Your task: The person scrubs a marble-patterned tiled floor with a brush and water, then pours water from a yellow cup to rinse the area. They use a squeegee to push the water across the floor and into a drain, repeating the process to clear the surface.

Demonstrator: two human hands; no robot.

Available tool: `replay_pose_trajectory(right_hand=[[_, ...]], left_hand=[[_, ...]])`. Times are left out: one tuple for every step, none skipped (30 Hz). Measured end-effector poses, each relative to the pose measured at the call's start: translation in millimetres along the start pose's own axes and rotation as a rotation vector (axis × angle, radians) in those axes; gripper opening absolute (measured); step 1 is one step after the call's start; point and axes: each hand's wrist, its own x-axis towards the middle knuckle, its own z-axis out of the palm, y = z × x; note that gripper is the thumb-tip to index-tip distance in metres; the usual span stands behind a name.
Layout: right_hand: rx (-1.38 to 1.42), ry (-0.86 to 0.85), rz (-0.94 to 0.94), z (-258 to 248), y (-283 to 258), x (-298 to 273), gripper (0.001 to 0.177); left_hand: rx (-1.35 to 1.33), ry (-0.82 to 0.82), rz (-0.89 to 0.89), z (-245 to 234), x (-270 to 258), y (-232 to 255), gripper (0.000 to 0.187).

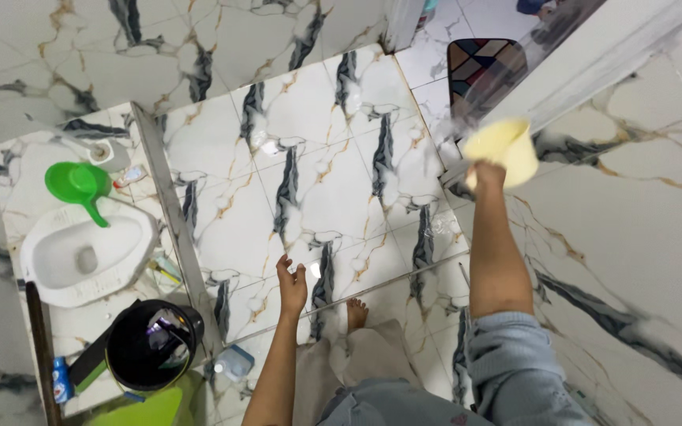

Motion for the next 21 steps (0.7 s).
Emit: replay_pose_trajectory(right_hand=[[0.138,-0.021,0.002,6,-21,13,0.004],[0.281,-0.047,0.006,9,-40,23,0.004],[0.441,-0.081,0.015,9,-57,30,0.004],[0.612,-0.120,0.030,8,-71,33,0.004],[0.761,-0.169,0.049,6,-80,31,0.005],[0.899,-0.170,0.119,3,-84,26,0.005],[1.036,-0.166,0.189,-6,-87,21,0.007],[1.173,-0.161,0.259,-15,-83,13,0.011],[1.189,-0.284,0.239,-24,-71,2,0.014],[1.202,-0.406,0.217,-36,-58,-13,0.018],[1.212,-0.530,0.193,-46,-44,-27,0.022],[1.229,-0.559,0.253,-55,-27,-43,0.025],[1.246,-0.588,0.314,-64,-9,-59,0.029],[1.200,-0.536,0.332,-71,11,-77,0.028],[1.154,-0.486,0.350,-75,30,-94,0.026],[1.057,-0.376,0.471,-81,47,-108,0.026],[0.955,-0.270,0.588,-86,65,-120,0.027],[0.834,-0.219,0.578,-89,85,-134,0.022],[0.710,-0.170,0.571,-89,107,-146,0.018],[0.601,-0.182,0.570,-89,128,-154,0.011],[0.489,-0.202,0.567,-85,145,-158,0.007]], left_hand=[[0.002,0.006,0.005,-1,0,2,0.061],[0.005,0.012,0.010,-1,-1,5,0.060],[0.008,0.016,0.017,-1,0,8,0.060],[0.002,0.015,0.018,0,1,11,0.060],[-0.002,0.011,0.017,0,1,12,0.060],[-0.007,0.008,0.015,-1,0,13,0.060],[-0.005,0.007,0.009,-1,1,13,0.060],[-0.002,0.007,0.004,-1,1,12,0.060],[0.000,0.006,-0.003,-1,1,10,0.061],[0.012,0.008,0.003,-2,0,8,0.060],[0.023,0.011,0.010,-3,-1,5,0.060],[0.034,0.014,0.016,-5,-1,2,0.060],[0.033,0.012,0.000,-7,-2,0,0.060],[0.032,0.010,-0.016,-9,-3,-2,0.060],[0.030,0.009,-0.032,-11,-4,-3,0.060],[0.028,0.016,-0.021,-15,-5,-4,0.060],[0.024,0.025,-0.008,-17,-6,-5,0.060],[0.020,0.034,0.005,-18,-6,-6,0.060],[0.024,0.043,-0.022,-20,-8,-7,0.060],[0.027,0.051,-0.049,-22,-10,-8,0.060],[0.028,0.067,-0.077,-25,-13,-9,0.060]])
